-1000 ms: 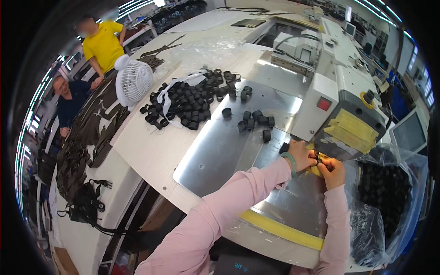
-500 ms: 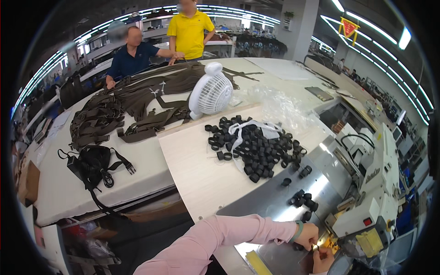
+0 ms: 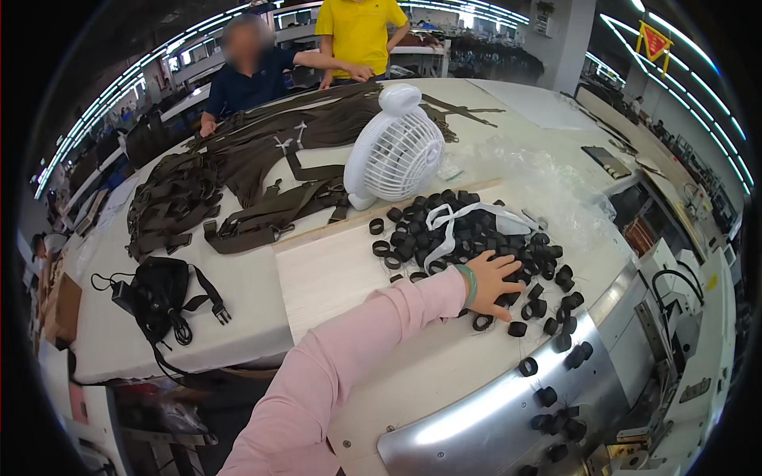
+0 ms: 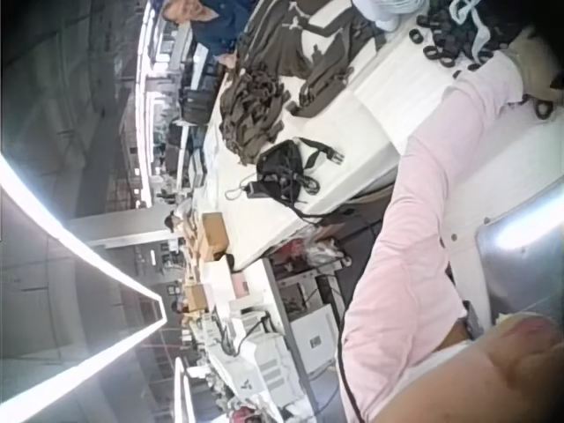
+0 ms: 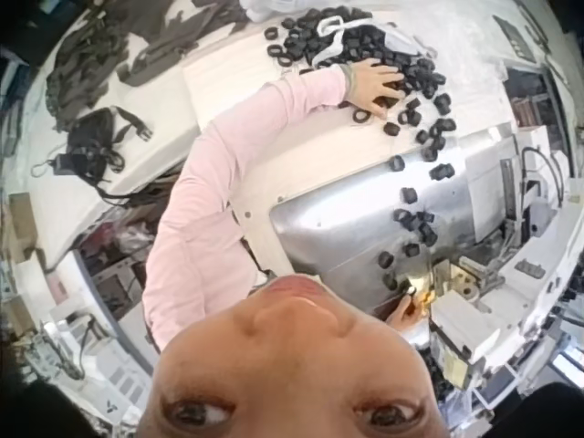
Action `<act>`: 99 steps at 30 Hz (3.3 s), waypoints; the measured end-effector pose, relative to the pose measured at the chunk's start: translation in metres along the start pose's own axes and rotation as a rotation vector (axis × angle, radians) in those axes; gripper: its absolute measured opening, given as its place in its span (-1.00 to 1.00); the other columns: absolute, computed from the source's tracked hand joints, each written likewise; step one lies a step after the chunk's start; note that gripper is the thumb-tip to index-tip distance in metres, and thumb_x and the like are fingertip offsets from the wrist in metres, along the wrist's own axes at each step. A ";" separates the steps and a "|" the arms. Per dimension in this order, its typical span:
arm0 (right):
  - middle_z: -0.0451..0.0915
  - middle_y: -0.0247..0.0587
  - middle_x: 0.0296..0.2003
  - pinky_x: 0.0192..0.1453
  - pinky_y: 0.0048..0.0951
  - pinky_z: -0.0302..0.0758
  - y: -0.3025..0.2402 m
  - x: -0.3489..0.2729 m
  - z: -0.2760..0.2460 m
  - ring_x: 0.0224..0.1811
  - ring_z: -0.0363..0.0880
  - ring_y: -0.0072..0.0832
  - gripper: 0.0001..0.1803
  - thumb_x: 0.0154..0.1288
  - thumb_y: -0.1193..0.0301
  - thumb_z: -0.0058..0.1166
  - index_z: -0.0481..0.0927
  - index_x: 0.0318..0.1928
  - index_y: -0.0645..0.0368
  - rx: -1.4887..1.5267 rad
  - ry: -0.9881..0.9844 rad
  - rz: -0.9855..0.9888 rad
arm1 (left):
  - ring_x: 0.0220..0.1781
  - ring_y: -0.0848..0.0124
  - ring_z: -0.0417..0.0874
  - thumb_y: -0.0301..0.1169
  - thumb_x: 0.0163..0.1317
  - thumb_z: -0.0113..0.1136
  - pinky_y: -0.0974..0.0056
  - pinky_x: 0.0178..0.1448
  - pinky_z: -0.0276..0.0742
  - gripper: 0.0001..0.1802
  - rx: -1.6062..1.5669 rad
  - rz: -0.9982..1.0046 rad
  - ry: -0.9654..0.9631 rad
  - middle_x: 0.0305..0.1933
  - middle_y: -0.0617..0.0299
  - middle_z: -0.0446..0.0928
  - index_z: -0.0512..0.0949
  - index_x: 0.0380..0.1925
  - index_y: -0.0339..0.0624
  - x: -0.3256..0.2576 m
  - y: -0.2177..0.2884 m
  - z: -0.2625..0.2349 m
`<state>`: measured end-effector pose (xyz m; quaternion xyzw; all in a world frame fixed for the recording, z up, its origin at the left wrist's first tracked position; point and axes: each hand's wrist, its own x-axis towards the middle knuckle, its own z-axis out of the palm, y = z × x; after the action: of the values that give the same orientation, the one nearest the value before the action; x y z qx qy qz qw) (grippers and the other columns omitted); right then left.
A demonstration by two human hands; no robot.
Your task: The person repeatedly retrieves small fabric loops from a plastic bag and the workbench, positions each loop under a sewing machine presser foot, and stitches them.
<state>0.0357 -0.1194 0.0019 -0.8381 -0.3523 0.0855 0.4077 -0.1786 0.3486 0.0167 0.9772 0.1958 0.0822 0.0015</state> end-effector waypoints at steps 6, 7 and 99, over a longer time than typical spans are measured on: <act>0.46 -0.16 -0.35 -0.18 -0.50 0.37 -0.004 0.005 0.004 -0.31 0.38 -0.46 -0.68 0.15 0.31 0.06 0.42 -0.21 0.31 -0.044 -0.002 0.098 | 0.29 0.12 0.04 -0.05 -0.12 0.20 -0.12 0.21 -0.03 -0.30 -0.051 0.168 0.218 0.23 -0.03 0.08 0.29 0.03 -0.12 0.019 0.076 -0.012; 0.46 -0.17 -0.35 -0.19 -0.50 0.36 -0.005 0.005 0.002 -0.32 0.37 -0.46 -0.69 0.16 0.32 0.06 0.42 -0.19 0.30 -0.054 -0.011 0.092 | 0.31 0.14 0.00 0.00 -0.09 0.15 -0.15 0.25 -0.12 -0.27 -0.220 0.398 0.233 0.25 -0.01 0.05 0.24 0.07 -0.12 0.023 0.102 -0.001; 0.49 -0.10 -0.50 -0.37 -0.45 0.40 0.069 -0.233 -0.052 -0.46 0.48 -0.37 -0.67 0.06 0.20 0.12 0.45 -0.34 0.22 -0.243 -0.926 -0.174 | -0.15 0.48 0.43 -0.49 -0.07 0.11 0.35 -0.22 0.16 -0.77 -1.463 1.646 1.195 0.03 0.33 0.28 0.59 -0.33 -0.12 -0.193 0.326 -0.246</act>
<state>-0.0776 -0.3343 -0.0484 -0.7210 -0.5729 0.3731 0.1132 -0.2695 -0.0335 0.2398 0.3897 -0.5935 0.5778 0.4027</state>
